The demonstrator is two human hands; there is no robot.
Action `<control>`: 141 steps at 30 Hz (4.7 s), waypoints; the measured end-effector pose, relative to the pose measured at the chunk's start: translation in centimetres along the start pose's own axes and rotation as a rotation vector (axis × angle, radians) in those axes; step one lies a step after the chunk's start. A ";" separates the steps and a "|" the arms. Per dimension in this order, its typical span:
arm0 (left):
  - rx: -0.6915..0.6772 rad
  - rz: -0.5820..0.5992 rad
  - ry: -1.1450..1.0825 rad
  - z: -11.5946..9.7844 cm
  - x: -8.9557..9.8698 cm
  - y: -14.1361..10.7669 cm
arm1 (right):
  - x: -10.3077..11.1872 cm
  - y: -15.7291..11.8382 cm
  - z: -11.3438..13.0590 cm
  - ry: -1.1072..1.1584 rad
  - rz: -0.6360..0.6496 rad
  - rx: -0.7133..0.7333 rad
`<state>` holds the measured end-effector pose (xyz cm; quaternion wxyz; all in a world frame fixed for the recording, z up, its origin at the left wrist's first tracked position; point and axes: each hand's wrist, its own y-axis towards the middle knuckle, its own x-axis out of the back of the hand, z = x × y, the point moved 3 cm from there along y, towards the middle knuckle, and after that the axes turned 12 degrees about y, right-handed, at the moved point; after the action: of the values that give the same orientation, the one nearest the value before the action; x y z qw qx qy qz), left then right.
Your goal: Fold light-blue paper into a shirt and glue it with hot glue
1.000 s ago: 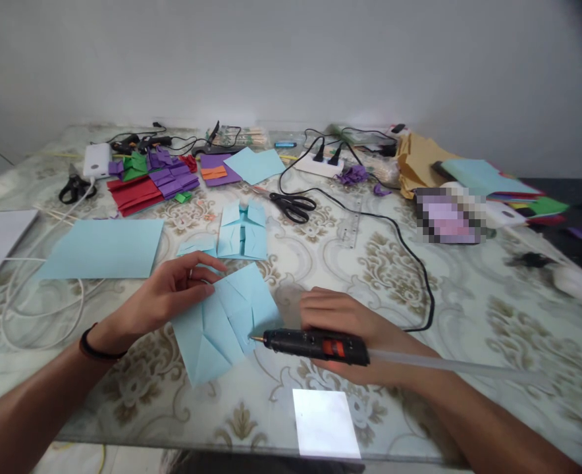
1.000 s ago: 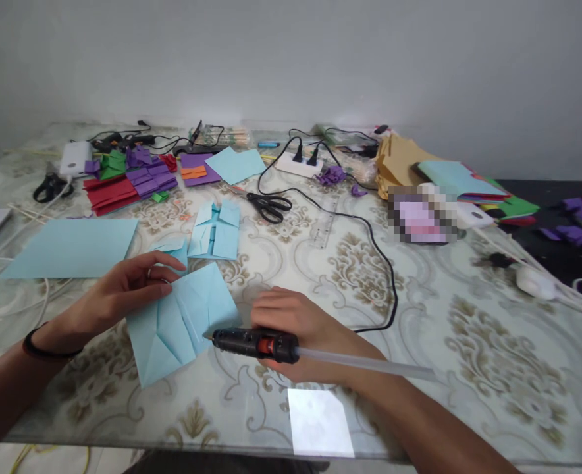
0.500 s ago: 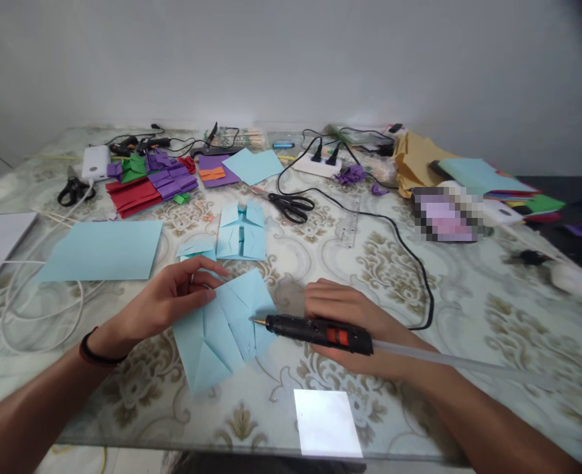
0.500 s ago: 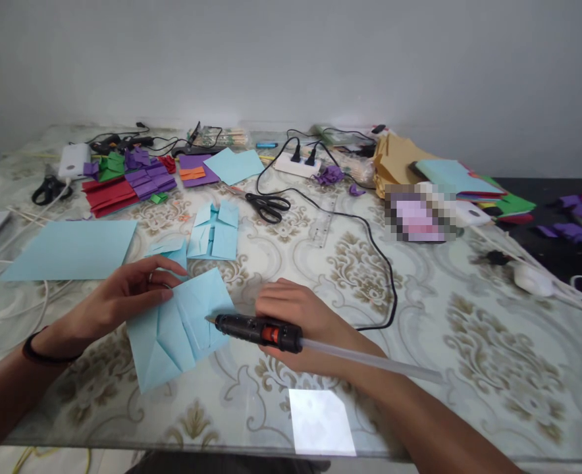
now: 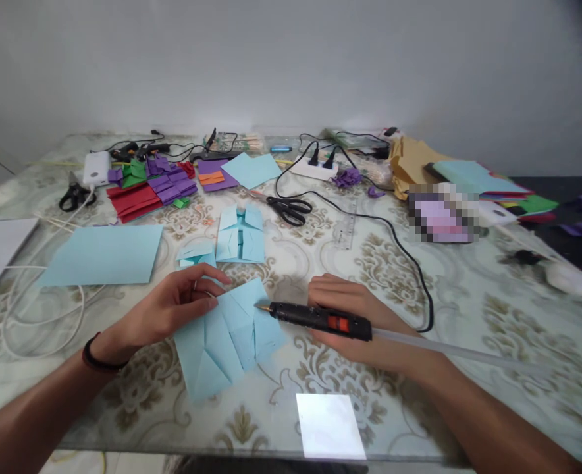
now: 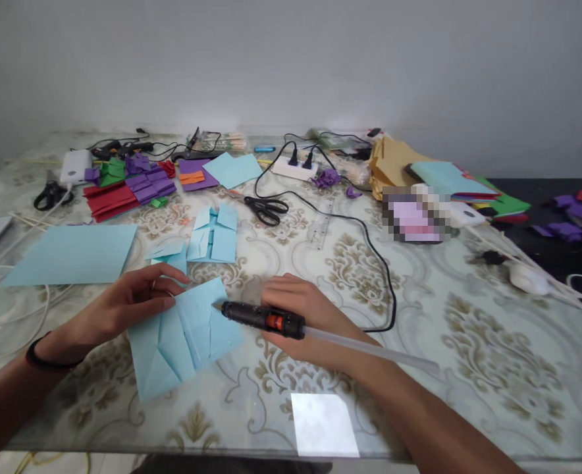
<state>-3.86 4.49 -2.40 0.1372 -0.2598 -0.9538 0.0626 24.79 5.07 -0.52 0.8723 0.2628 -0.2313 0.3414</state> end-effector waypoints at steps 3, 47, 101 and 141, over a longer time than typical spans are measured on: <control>-0.013 0.015 0.038 0.1 -0.2 -0.1 | -0.1 0.1 0.1 0.005 -0.003 -0.001; 0.015 -0.025 -0.008 0.5 0.9 0.0 | 0.6 0.0 -0.2 -0.014 0.071 0.036; -0.220 -0.518 1.122 2.2 4.8 1.5 | 6.2 -1.8 -8.1 -0.317 -0.073 -0.553; -0.005 -0.662 0.848 0.5 6.7 1.2 | 5.0 -0.7 -3.8 -0.276 -0.278 -0.197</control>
<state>-9.02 8.93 -1.56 0.5222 0.0521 -0.8458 -0.0966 29.44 9.39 -0.69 0.8925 0.2500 -0.3421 0.1544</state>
